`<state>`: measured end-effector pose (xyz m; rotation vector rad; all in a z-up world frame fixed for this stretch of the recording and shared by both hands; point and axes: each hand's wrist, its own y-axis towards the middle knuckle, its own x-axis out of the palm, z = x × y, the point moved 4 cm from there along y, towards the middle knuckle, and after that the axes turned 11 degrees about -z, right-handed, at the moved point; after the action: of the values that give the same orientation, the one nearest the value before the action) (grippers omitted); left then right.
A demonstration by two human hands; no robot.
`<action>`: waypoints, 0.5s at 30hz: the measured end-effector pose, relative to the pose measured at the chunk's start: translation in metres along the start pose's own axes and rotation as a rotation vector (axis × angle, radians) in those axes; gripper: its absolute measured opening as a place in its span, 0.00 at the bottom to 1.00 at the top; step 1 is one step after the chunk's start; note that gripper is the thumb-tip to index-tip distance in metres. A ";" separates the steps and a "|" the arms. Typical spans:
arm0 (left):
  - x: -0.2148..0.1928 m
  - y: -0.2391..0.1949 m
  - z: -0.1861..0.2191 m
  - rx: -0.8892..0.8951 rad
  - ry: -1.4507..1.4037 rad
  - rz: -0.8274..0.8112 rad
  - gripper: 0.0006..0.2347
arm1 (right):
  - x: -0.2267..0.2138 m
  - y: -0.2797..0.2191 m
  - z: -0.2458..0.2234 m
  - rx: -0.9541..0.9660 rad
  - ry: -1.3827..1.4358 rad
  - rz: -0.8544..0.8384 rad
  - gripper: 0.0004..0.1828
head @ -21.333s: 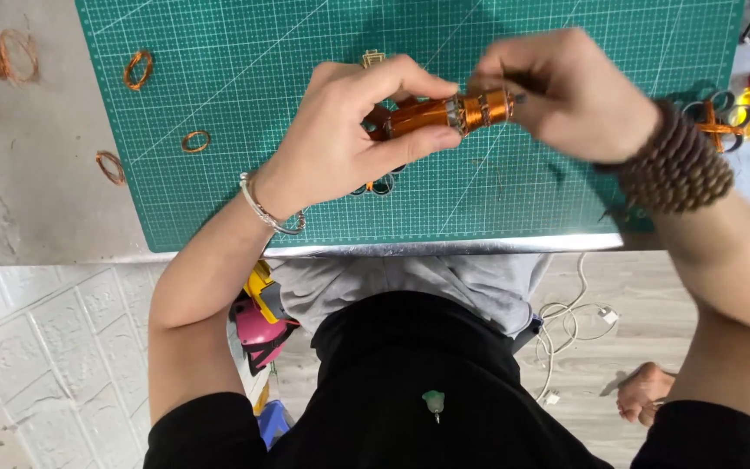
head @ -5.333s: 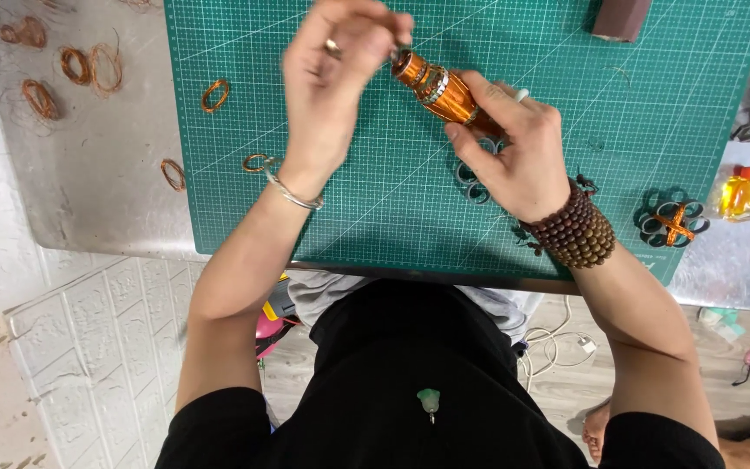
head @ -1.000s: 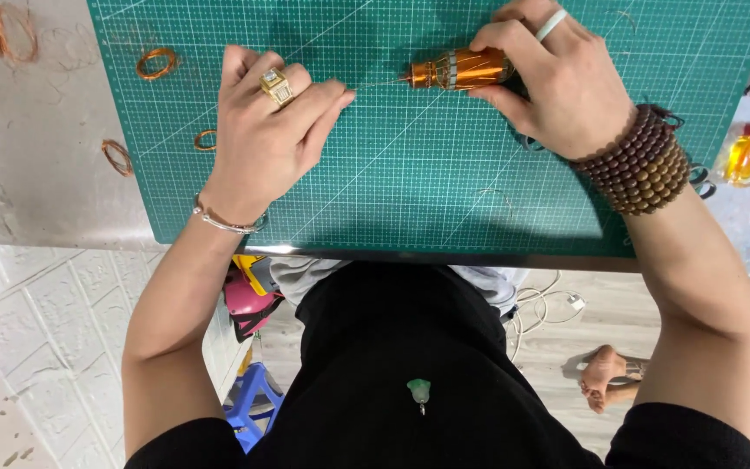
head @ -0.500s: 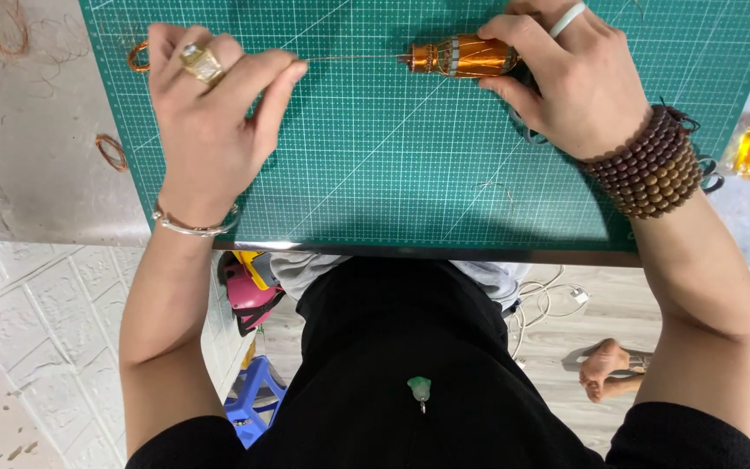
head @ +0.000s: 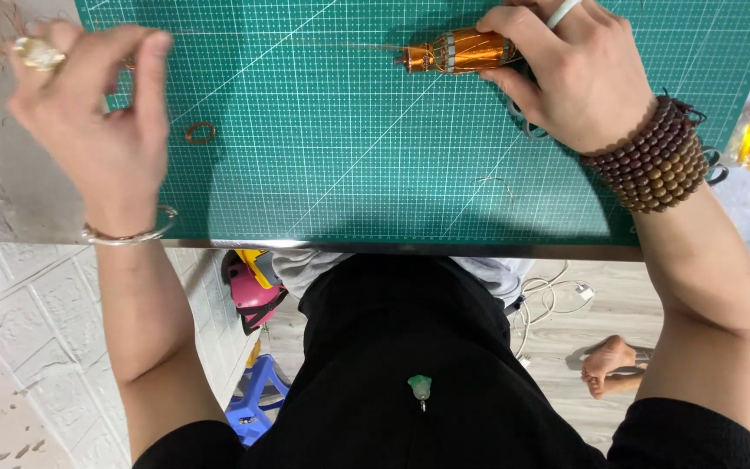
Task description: Assembling a small electromagnetic component by winding copper wire and fitting metal rings onto a rotor.
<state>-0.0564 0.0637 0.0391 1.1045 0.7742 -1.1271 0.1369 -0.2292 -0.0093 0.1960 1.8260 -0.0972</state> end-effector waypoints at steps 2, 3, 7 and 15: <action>-0.007 -0.010 -0.013 -0.096 0.005 0.007 0.10 | 0.000 0.000 0.000 0.013 -0.032 -0.002 0.13; -0.008 -0.013 -0.016 -0.094 0.004 0.008 0.10 | -0.001 0.000 0.000 0.014 -0.033 -0.001 0.13; -0.015 -0.033 -0.036 -0.235 -0.048 0.056 0.09 | -0.002 0.000 0.000 0.013 -0.022 0.006 0.13; -0.020 -0.024 -0.032 -0.278 -0.299 -0.036 0.02 | -0.001 -0.009 0.006 0.003 0.084 0.037 0.17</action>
<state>-0.0839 0.0987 0.0404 0.6737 0.6914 -1.1436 0.1413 -0.2396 -0.0108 0.2391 1.9050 -0.0666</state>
